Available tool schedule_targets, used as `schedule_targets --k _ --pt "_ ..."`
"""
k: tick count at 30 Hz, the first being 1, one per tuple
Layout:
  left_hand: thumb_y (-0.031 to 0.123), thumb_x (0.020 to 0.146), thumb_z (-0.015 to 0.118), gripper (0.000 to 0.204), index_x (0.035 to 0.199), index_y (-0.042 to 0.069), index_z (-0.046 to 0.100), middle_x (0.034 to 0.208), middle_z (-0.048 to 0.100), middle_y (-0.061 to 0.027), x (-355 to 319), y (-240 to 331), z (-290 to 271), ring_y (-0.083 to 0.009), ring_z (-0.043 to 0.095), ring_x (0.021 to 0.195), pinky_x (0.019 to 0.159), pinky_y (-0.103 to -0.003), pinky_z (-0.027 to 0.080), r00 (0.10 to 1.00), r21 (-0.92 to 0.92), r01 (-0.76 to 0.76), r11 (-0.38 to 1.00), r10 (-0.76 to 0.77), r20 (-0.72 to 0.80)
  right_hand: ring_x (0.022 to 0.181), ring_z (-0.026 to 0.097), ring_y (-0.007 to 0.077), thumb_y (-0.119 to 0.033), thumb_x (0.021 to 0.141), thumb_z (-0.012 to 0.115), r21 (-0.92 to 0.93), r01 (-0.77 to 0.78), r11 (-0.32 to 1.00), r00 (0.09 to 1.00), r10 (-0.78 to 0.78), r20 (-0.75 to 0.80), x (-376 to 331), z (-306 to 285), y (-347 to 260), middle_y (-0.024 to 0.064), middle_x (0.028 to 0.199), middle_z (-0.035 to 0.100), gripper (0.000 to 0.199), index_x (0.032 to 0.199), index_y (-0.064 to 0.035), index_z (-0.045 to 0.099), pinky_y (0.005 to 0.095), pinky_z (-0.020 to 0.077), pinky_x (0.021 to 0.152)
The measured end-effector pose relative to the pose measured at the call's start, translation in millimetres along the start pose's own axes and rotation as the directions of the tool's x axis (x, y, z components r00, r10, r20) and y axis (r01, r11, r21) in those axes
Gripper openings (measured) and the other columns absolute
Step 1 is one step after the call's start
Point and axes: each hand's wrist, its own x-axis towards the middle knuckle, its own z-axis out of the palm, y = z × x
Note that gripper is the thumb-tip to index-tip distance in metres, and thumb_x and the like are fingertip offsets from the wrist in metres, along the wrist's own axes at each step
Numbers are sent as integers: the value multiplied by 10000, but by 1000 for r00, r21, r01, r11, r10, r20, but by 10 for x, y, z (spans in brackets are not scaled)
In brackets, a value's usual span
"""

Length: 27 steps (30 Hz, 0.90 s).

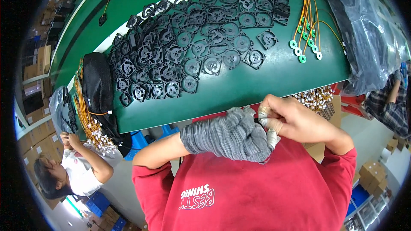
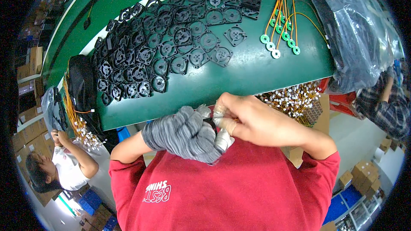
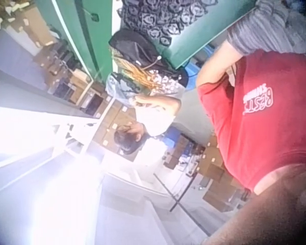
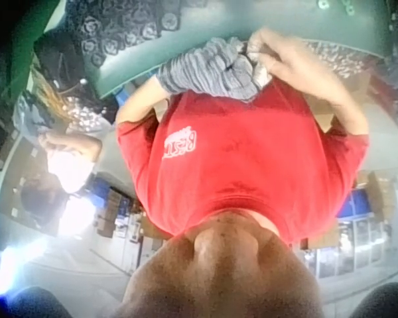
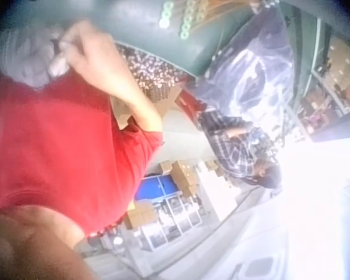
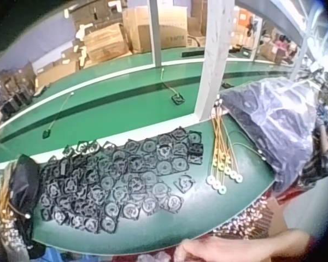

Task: The person assembles small cooling fans by hand, attaching internal wiring to the plastic housing of each fan.

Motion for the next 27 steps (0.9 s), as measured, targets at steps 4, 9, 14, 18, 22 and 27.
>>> schedule_targets --k 4,9,14,18,22,27 --pt "217 698 678 208 804 75 570 724 548 -65 -19 -118 -56 -218 529 562 488 -308 426 794 -547 605 579 -383 473 576 344 21 -149 876 515 648 -302 699 952 182 247 80 -64 82 -54 690 431 108 882 -41 506 174 288 492" --pt "69 618 739 459 1009 82 498 918 527 -65 -52 -62 -15 -197 537 872 769 -311 432 493 -768 622 -152 -687 534 583 331 13 -154 866 539 780 -260 569 965 128 229 135 -54 63 -63 691 409 117 895 -44 512 172 283 493" --pt "77 613 757 513 1031 89 459 1049 445 -63 -127 1 17 -164 472 991 848 -299 394 353 -722 539 -435 -662 662 596 385 19 -161 866 544 679 -212 703 977 177 121 154 -28 13 -51 737 474 121 899 -48 517 164 321 513" --pt "77 616 758 515 1032 88 455 1060 437 -62 -146 -54 57 -163 454 1016 868 -297 378 401 -750 519 -410 -659 637 648 500 85 -102 814 598 299 176 938 955 -89 -285 160 67 14 29 788 529 130 891 -19 536 215 415 555" --pt "74 615 761 528 1046 83 455 1067 440 -61 -116 -61 50 -169 449 1032 887 -301 370 368 -724 497 -479 -639 676 663 555 183 -36 725 658 -330 391 859 780 -500 -376 158 73 -1 107 794 527 192 887 3 564 268 456 581" --pt "78 611 767 562 1078 81 454 1091 445 -65 -112 -81 47 -173 445 1054 901 -307 368 395 -738 530 -418 -648 651 655 545 199 -32 716 657 -404 394 825 736 -547 -400 158 85 37 114 789 524 193 883 8 568 274 445 551"
